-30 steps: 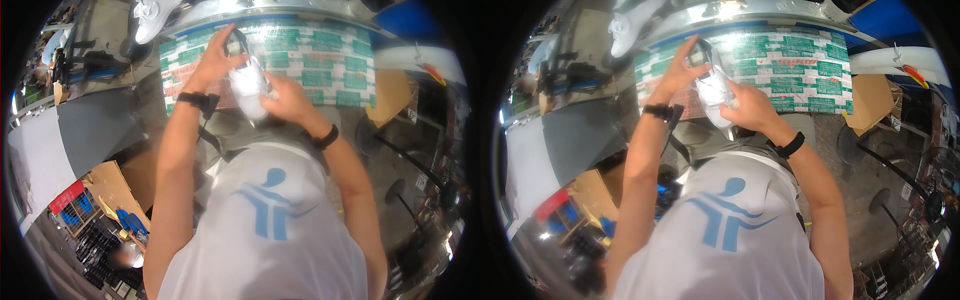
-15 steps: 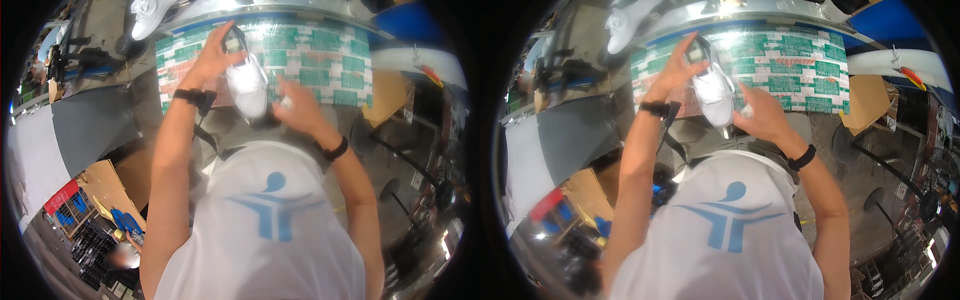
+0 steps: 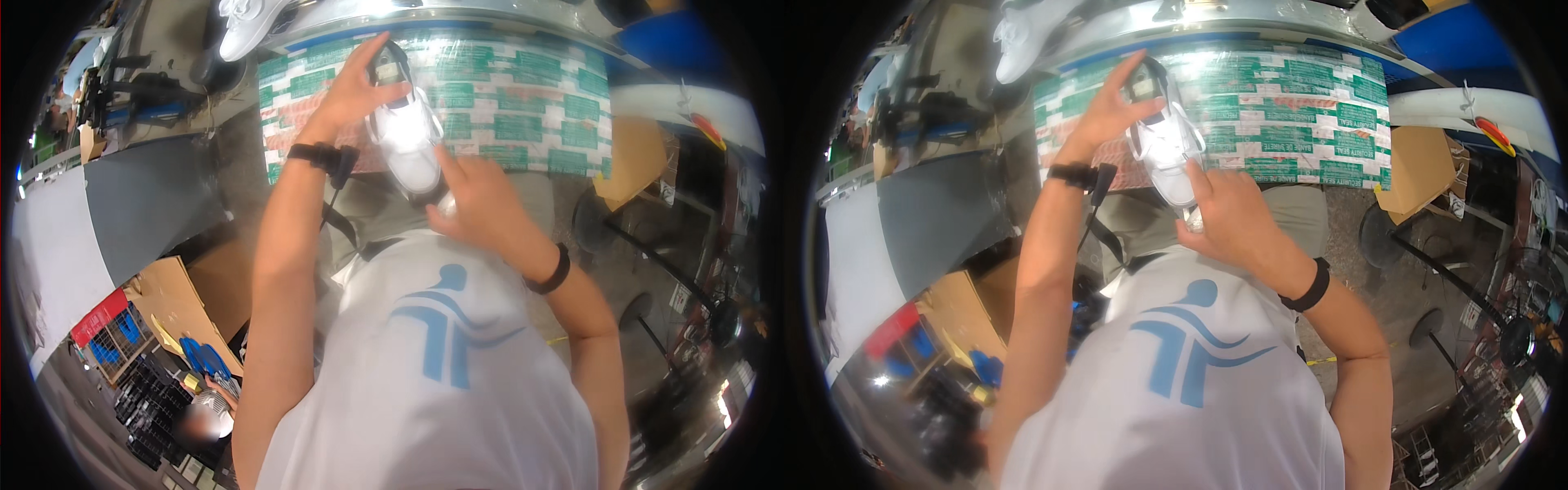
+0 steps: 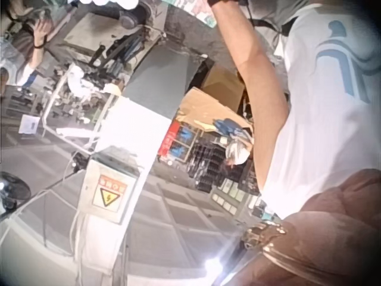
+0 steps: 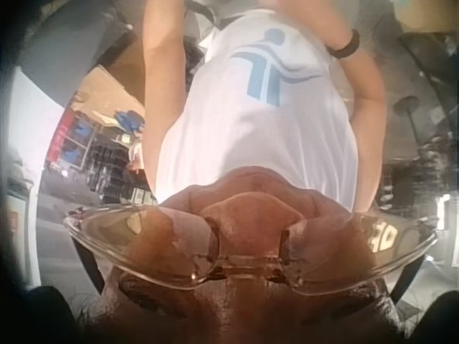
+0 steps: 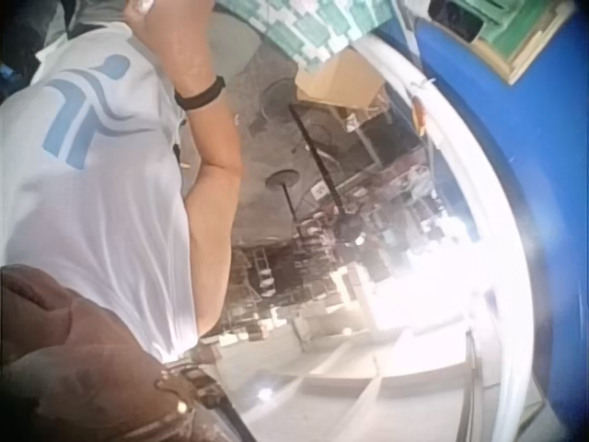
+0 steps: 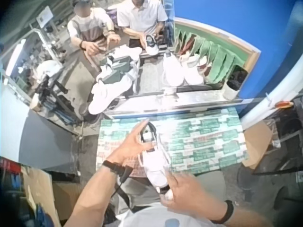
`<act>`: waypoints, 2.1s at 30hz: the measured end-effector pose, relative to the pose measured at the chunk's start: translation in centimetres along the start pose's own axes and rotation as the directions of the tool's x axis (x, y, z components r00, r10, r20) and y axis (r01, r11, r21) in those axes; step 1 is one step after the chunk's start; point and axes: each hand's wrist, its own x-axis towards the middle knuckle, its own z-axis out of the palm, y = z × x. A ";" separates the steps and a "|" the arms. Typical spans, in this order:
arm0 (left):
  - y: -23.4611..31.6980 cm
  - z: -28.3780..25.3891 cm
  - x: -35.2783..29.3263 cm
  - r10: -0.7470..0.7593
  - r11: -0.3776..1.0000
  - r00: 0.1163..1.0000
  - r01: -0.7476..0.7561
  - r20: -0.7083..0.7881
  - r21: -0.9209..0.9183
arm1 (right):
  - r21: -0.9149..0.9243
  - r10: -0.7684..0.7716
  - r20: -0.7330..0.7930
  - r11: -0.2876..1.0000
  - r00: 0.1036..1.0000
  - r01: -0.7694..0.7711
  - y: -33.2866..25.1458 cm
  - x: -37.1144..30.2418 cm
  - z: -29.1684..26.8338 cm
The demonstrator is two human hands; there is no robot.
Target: Apply adhesive or primer to the upper and sole of shoes during the manufacturing process.
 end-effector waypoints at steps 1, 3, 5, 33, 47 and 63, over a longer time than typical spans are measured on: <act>0.2 0.1 0.1 0.009 1.000 1.000 -0.009 0.010 0.017 | -0.012 0.019 0.012 1.000 1.000 -0.019 -0.2 -0.1 0.1; 0.0 0.4 0.4 0.025 0.999 1.000 -0.025 -0.003 0.026 | -0.020 0.040 0.026 0.999 0.999 -0.039 -0.4 0.6 0.5; -0.9 0.3 0.1 0.078 0.997 0.997 -0.077 -0.026 0.028 | -0.018 -0.144 -0.210 0.990 0.967 0.143 -0.7 2.4 1.7; 0.0 0.8 0.1 0.047 0.999 0.999 -0.047 0.009 0.015 | 0.088 -0.049 -0.136 0.994 0.990 0.061 1.1 4.4 6.3; -0.2 0.2 0.4 0.020 1.000 0.999 -0.020 0.038 -0.011 | 0.328 0.171 -0.064 0.934 0.983 -0.141 2.0 1.6 3.6; -0.6 -0.5 0.0 0.030 0.999 0.998 -0.029 0.051 -0.024 | 0.170 0.133 -0.012 0.977 0.991 -0.129 1.7 -3.3 2.6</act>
